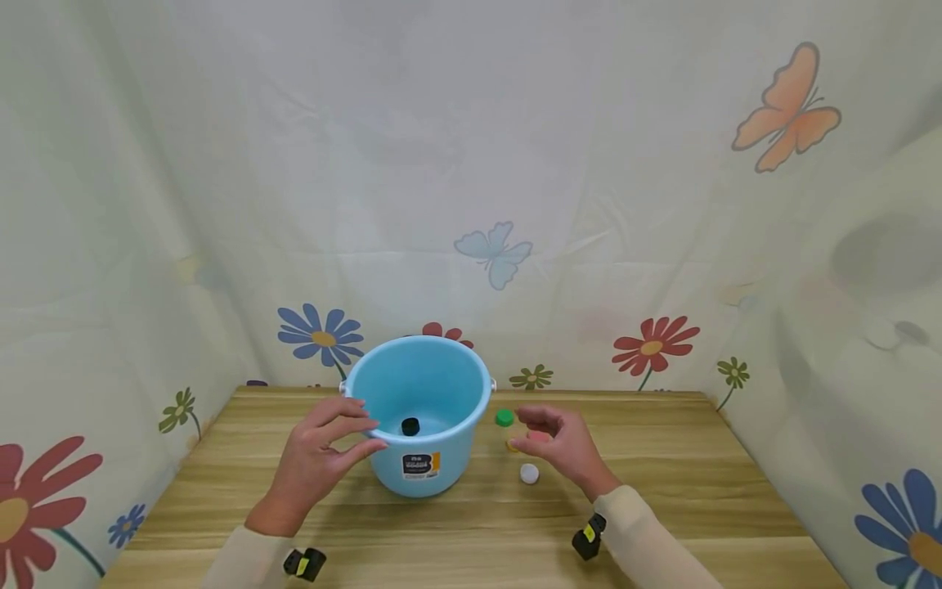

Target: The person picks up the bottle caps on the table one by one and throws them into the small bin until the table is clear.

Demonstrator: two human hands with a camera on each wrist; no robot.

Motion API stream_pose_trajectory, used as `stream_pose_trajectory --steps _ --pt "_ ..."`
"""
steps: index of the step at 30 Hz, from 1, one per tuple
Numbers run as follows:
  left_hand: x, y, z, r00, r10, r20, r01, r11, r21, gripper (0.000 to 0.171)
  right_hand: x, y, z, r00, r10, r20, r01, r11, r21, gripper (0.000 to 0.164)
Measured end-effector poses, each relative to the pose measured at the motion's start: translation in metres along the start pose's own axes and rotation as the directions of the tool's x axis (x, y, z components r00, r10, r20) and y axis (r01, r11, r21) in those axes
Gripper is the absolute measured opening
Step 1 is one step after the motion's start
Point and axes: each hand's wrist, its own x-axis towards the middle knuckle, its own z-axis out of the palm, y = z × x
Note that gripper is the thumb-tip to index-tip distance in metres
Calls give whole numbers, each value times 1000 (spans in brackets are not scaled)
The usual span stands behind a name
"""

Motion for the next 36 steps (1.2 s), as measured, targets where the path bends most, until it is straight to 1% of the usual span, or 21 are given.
stream_pose_trajectory --steps 3,6,12,15,19,24,26,28,31,33,36 --pt "0 0 0 1000 -5 3 5 1000 4 36 -2 7 -1 1000 5 14 -5 1000 -13 49" --pt "0 1 0 1000 -6 4 6 1000 5 36 -4 12 -2 1000 11 26 -10 1000 -28 45" --pt "0 1 0 1000 1 0 -1 1000 0 36 -8 24 -3 999 16 48 -16 1000 4 39" --pt "0 1 0 1000 -3 3 3 1000 3 36 -9 29 -3 998 24 65 -23 1000 -9 39" --pt "0 1 0 1000 -7 4 7 1000 3 35 -11 33 -4 995 57 80 -55 998 -34 44" --pt "1 1 -1 1000 -2 1 2 1000 2 34 -13 36 -6 988 112 104 -109 993 -33 46" --pt "2 1 -1 1000 10 -9 -10 1000 1 35 -15 31 -8 984 129 122 -124 991 -51 45" --pt "2 1 0 1000 13 -9 -13 1000 2 35 -15 32 -9 982 137 131 -126 988 -88 45" --pt "2 1 -1 1000 7 -5 -7 1000 4 35 -16 35 -9 978 145 150 -127 984 -128 44" --pt "1 1 -1 1000 0 2 0 1000 6 35 -15 44 -9 975 155 158 -133 981 -141 44" --pt "1 2 -1 1000 14 -9 -13 1000 3 35 -16 45 -9 969 169 181 -143 979 -147 43"
